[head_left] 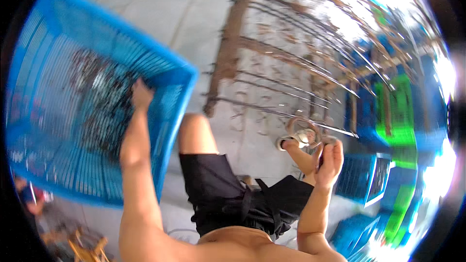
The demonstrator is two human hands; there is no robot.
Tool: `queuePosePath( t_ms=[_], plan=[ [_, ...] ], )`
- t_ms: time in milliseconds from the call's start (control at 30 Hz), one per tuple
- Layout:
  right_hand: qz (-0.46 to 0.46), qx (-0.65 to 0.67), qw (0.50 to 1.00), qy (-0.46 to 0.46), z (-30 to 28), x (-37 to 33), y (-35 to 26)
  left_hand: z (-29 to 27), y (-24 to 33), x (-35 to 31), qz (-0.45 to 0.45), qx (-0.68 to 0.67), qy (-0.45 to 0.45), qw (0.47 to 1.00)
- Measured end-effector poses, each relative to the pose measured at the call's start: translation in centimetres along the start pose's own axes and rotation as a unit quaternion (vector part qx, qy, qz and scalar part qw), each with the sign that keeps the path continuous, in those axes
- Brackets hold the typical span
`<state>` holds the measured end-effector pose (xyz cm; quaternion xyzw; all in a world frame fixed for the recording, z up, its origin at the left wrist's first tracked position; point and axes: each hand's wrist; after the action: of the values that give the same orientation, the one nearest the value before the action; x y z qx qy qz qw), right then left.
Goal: The person sits on the floor and repeatedly picks up metal hooks from a blue basket, bends them by hand, and hangs them on a wooden rack. The person continues this process throughout the clip, filling the rack with hooks.
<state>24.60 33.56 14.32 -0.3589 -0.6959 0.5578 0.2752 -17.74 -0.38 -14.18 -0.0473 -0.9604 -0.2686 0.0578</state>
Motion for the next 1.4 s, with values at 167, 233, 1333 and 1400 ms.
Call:
queuePosePath(
  t_ms=[167, 233, 1333, 1400],
  plan=[
    [-0.092, 0.133, 0.951, 0.263, -11.6, 2.4, -0.7, 0.1, 0.3, -0.8, 0.023, -0.081, -0.079, 0.993],
    [-0.087, 0.128, 0.933, 0.326, -16.4, 4.3, 1.1, -1.3, -1.1, -0.4, 0.063, -0.022, -0.041, 0.997],
    [0.032, 0.152, 0.948, 0.277, -23.7, 14.5, 14.6, -17.8, 11.1, -16.0, -0.219, -0.281, -0.080, 0.931],
    [0.015, 0.093, 0.958, 0.269, -23.4, 14.2, 14.7, -17.4, 10.3, -15.3, -0.180, -0.345, -0.074, 0.918]
  ],
)
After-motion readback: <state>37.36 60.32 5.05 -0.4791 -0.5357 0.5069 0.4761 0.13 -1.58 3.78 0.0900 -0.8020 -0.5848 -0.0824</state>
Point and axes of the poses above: each hand's wrist, its own x-axis towards the middle knuckle, its own z-axis out of the palm, y = z × x, and after that the axes turned 10 degrees about -x, right-handed
